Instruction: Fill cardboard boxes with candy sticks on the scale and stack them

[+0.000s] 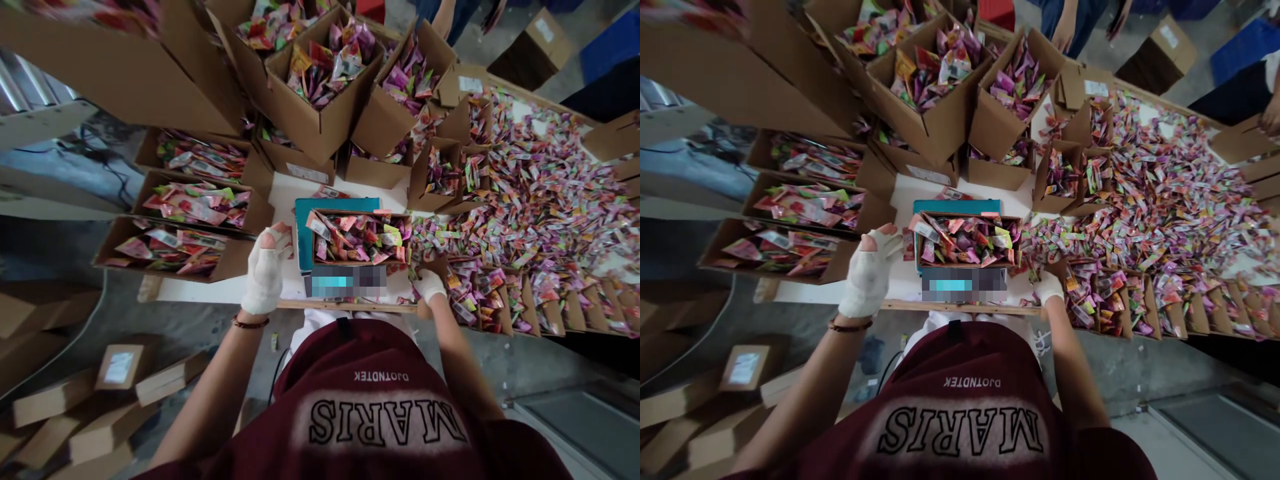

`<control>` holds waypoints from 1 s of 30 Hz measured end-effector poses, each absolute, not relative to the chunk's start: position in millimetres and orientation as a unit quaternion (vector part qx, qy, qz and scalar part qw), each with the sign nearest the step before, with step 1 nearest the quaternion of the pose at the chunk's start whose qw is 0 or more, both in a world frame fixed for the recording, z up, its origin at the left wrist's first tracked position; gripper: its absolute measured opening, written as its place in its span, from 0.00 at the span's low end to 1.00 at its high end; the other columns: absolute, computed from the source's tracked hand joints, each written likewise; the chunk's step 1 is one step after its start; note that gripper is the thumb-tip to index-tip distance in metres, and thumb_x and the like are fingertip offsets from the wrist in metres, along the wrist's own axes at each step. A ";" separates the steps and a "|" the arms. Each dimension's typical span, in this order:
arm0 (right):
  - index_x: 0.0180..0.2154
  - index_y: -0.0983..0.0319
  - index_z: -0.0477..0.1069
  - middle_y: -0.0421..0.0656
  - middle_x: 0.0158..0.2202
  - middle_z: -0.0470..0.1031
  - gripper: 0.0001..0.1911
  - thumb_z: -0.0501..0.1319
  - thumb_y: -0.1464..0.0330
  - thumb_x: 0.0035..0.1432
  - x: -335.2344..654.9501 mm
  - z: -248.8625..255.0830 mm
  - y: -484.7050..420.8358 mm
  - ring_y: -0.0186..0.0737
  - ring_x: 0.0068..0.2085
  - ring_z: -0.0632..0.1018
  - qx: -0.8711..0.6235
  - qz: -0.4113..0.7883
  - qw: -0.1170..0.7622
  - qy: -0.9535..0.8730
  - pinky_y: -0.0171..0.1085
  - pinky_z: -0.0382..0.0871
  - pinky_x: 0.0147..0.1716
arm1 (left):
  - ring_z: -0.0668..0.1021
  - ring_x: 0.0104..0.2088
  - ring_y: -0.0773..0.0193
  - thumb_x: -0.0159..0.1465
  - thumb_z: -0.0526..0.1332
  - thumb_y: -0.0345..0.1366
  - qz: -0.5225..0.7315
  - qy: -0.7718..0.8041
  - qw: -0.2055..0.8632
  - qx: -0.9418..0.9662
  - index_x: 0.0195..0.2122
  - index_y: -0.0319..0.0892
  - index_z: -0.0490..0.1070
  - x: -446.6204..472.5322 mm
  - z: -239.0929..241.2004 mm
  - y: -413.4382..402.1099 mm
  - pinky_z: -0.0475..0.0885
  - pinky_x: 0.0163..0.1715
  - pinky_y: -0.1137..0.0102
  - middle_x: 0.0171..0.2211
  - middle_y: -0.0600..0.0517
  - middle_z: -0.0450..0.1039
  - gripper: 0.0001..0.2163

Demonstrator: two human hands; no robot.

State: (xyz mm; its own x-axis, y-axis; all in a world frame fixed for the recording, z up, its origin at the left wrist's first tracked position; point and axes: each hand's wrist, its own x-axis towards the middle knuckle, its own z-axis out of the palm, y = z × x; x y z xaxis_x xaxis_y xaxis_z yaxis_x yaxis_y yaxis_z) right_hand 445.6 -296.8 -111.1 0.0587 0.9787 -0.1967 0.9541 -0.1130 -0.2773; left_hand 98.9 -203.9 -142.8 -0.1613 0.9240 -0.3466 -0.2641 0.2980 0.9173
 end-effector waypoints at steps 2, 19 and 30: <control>0.44 0.58 0.76 0.45 0.44 0.79 0.10 0.61 0.59 0.70 463.2 -100.7 -298.0 0.39 0.42 0.80 -0.742 0.161 0.026 -0.651 0.39 0.76 0.43 | 0.79 0.57 0.48 0.61 0.60 0.67 0.511 0.560 0.579 0.299 0.55 0.41 0.74 99.5 -141.7 -204.1 0.76 0.55 0.57 0.57 0.39 0.76 0.35; 0.36 0.59 0.71 0.46 0.39 0.76 0.04 0.58 0.70 0.65 402.6 -1.4 -217.1 0.45 0.42 0.77 -0.591 0.116 0.139 -0.786 0.42 0.71 0.45 | 0.67 0.69 0.50 0.71 0.56 0.55 0.505 0.527 0.448 0.516 0.62 0.48 0.73 101.0 -99.4 -208.4 0.61 0.70 0.58 0.66 0.47 0.68 0.25; 0.44 0.59 0.73 0.51 0.48 0.75 0.09 0.61 0.63 0.64 470.9 -40.7 -286.6 0.52 0.53 0.76 -0.655 0.114 0.152 -0.731 0.52 0.71 0.56 | 0.75 0.60 0.50 0.69 0.60 0.55 0.490 0.589 0.421 0.486 0.58 0.44 0.75 81.1 -115.0 -216.6 0.67 0.66 0.57 0.60 0.44 0.74 0.25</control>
State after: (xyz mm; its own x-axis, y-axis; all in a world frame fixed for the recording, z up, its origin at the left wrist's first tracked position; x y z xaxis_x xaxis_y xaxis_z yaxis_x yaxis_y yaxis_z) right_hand 470.9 -286.6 -40.7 -0.0955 0.9928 0.0720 0.9233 0.1154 -0.3663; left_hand 81.1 -216.6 -115.0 -0.1744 0.9845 -0.0197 0.1596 0.0480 0.9860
